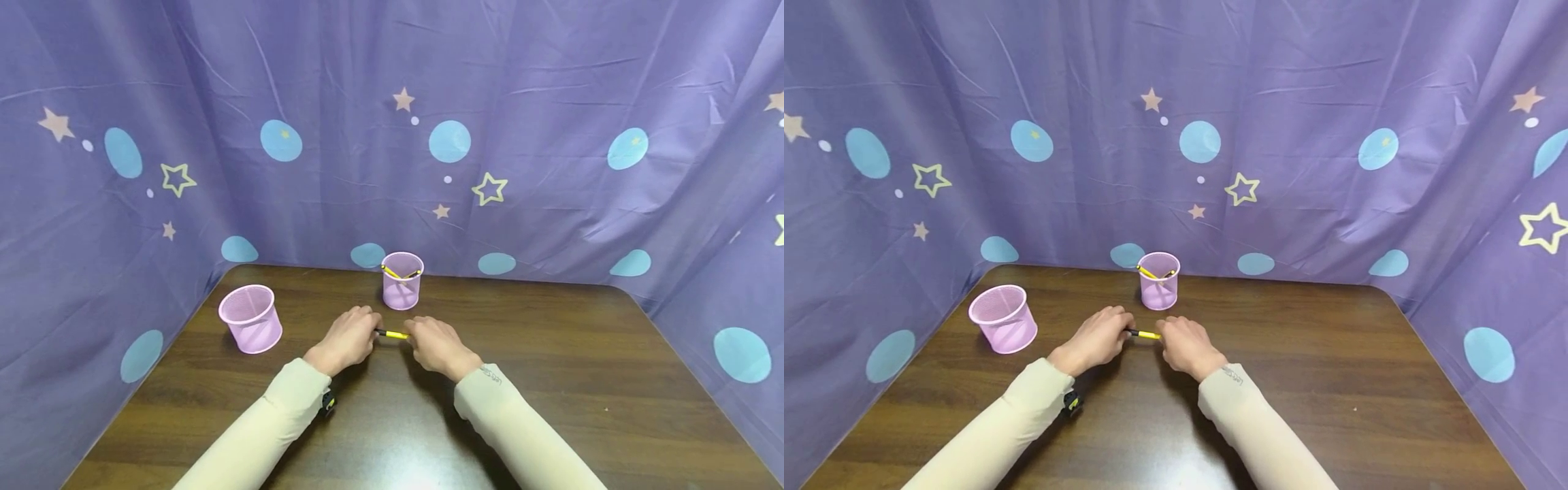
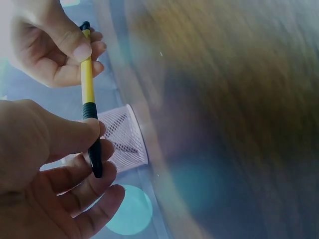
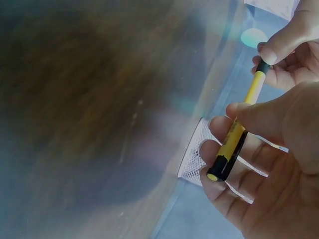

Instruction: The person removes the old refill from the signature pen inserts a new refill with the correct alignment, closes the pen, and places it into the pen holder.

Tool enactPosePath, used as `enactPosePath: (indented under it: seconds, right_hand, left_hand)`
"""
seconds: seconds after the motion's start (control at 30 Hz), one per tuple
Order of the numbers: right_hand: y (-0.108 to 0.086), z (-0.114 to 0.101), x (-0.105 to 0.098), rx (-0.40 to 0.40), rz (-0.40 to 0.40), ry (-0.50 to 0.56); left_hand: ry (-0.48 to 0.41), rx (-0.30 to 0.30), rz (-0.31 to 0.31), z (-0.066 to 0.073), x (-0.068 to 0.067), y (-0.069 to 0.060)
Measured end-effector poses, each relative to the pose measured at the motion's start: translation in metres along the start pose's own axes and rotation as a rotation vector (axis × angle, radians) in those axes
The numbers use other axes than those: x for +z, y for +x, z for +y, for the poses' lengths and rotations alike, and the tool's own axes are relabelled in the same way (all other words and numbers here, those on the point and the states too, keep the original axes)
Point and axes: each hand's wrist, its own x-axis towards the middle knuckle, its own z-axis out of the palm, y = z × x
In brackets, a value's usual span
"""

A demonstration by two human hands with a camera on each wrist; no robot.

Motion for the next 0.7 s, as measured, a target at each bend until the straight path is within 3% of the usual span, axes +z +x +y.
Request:
enactPosePath:
  seconds: [0.2, 0.4, 0.7]
  right_hand:
    - [-0.009, 0.005, -0.003, -0.013, 0.043, -0.001]
    - [-0.016, 0.007, -0.010, -0.011, 0.078, 0.014]
    - [-0.025, 0.009, -0.011, -0.040, 0.142, -0.008]
  left_hand:
    - [-0.030, 0.013, 0.008, 0.007, 0.000, -0.001]
    - [-0.059, 0.047, 0.083, 0.013, -0.001, -0.001]
    - [-0.058, 0.052, 0.122, 0.022, -0.001, -0.004]
